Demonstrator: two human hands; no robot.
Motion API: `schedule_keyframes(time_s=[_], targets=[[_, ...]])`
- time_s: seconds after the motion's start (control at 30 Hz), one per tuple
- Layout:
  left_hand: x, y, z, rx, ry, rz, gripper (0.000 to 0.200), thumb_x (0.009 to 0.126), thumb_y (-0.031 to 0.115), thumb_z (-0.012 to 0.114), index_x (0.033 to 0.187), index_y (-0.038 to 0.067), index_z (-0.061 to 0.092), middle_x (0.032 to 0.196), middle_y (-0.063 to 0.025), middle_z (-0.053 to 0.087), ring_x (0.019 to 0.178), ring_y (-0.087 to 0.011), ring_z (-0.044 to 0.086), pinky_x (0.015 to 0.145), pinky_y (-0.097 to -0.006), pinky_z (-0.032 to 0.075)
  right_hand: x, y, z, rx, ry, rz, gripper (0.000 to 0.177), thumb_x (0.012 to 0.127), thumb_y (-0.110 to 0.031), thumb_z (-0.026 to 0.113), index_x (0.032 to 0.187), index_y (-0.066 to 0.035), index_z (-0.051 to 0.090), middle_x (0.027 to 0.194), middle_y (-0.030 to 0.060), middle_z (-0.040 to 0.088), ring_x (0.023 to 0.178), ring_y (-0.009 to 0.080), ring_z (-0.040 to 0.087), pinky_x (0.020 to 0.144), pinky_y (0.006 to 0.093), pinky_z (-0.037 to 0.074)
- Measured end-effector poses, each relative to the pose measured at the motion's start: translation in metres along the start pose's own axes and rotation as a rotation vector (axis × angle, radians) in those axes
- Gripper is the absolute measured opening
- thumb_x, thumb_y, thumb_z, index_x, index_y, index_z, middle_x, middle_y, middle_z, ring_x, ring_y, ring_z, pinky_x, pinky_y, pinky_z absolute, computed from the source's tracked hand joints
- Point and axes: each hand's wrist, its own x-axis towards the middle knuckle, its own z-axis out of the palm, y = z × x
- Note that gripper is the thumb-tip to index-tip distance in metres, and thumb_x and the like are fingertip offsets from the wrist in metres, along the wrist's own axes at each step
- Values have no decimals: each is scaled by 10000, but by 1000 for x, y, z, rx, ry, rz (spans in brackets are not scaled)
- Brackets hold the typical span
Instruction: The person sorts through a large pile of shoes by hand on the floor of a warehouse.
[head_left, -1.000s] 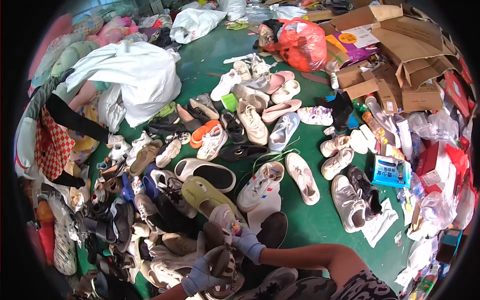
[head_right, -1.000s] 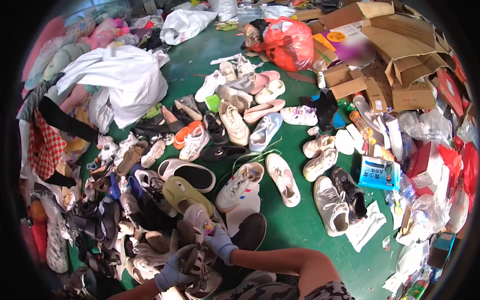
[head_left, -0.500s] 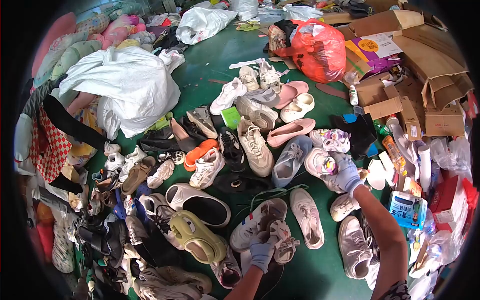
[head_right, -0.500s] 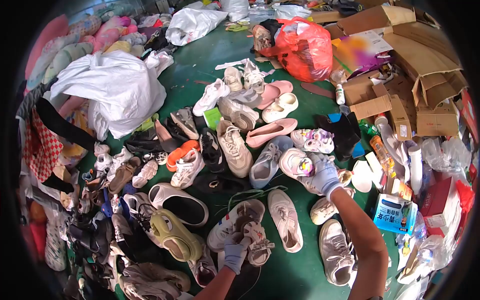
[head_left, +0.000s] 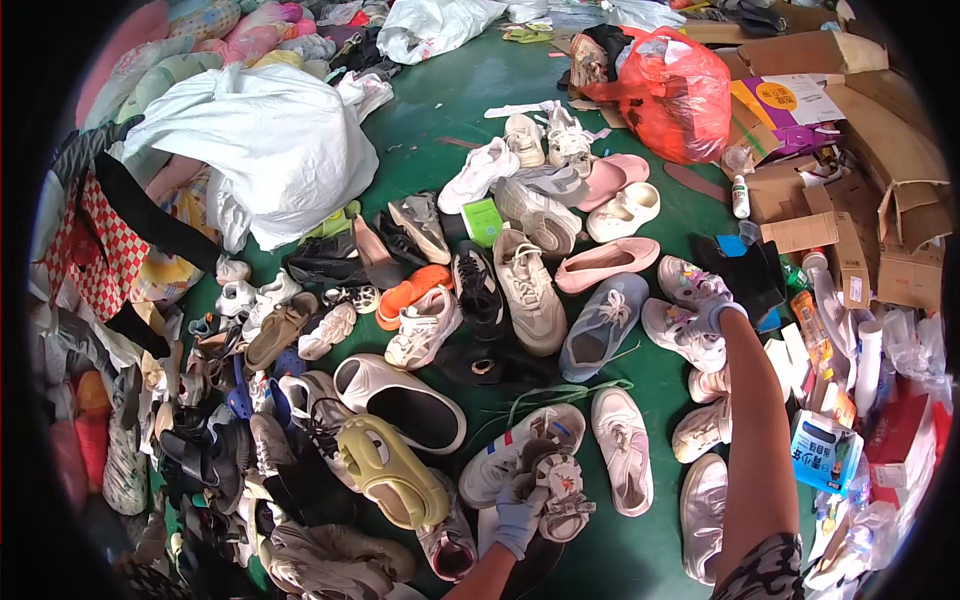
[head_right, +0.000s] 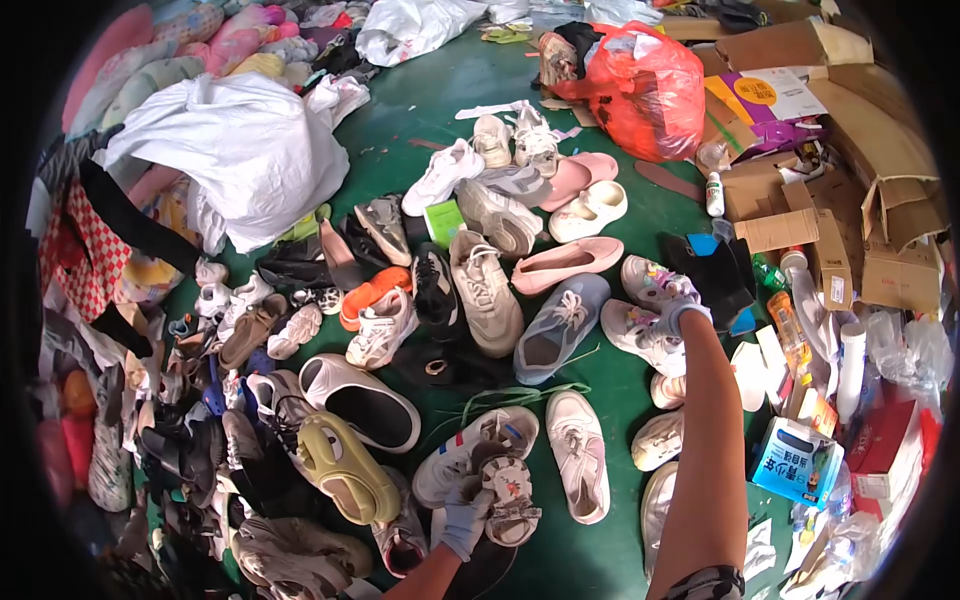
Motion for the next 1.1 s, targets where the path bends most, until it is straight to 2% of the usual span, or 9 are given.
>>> schedule_keyframes(time_s=[0.2,0.4,0.47,0.53,0.63,0.73,0.93,1.0,1.1], targets=[[4,10,11,-15,-2,16,247,854,90,661,1076,6,593,991,-40,617,870,-102,581,763,-245,498,-52,-29,46,218,497,231,773,532,-366,848,1234,-186,580,1310,180,484,1220,357,446,1038,441,366],[-1,28,-10,-168,-99,-103,301,831,73,653,1118,1,594,940,-28,630,794,-84,578,712,-231,487,-132,-75,69,432,992,-158,691,568,-375,829,1120,-25,603,1109,207,570,1057,385,522,951,450,411],[-8,23,-37,-131,-193,-107,356,869,158,613,1186,12,544,1088,-86,604,958,-197,606,848,-331,511,-170,-112,72,818,881,-264,697,581,-401,825,1097,12,604,1068,204,589,979,362,562,885,408,448],[-44,50,-52,-671,-291,-182,488,900,327,548,1284,37,464,1223,-137,548,1083,-288,568,944,-432,473,-216,-152,74,754,755,-258,694,596,-422,820,1085,20,604,1054,184,594,948,327,578,823,386,468],[-96,109,-60,-710,-290,49,580,914,461,450,1342,72,404,1331,-173,467,1175,-353,504,1010,-504,410,-270,-220,90,739,468,-318,634,621,-436,805,1049,-11,609,950,160,570,899,312,569,792,402,473],[-97,107,-88,-664,-92,457,341,861,151,658,1166,56,540,1097,-79,622,952,-151,623,820,-316,534,-297,-281,149,409,592,-546,494,687,-292,751,1093,-62,588,951,140,558,852,307,568,737,403,474],[-128,91,-136,-628,287,493,552,813,-32,645,1281,119,394,1217,-86,519,1061,-209,572,876,-360,531,-333,-333,184,365,375,-553,343,741,-262,668,1024,-86,586,979,158,556,914,343,549,766,445,447],[-143,86,-142,-683,342,484,694,822,-44,617,1382,167,263,1315,-103,438,1113,-258,548,911,-393,525,-345,-332,188,376,381,-604,375,729,-269,669,1039,-80,578,975,149,555,914,339,540,767,437,438],[-158,60,-156,-1102,4,28,512,898,102,557,1369,108,357,1304,-119,497,1130,-276,551,951,-416,491,-354,-327,195,340,469,-701,514,690,-329,704,1117,-84,556,961,134,540,911,341,539,759,442,441]])
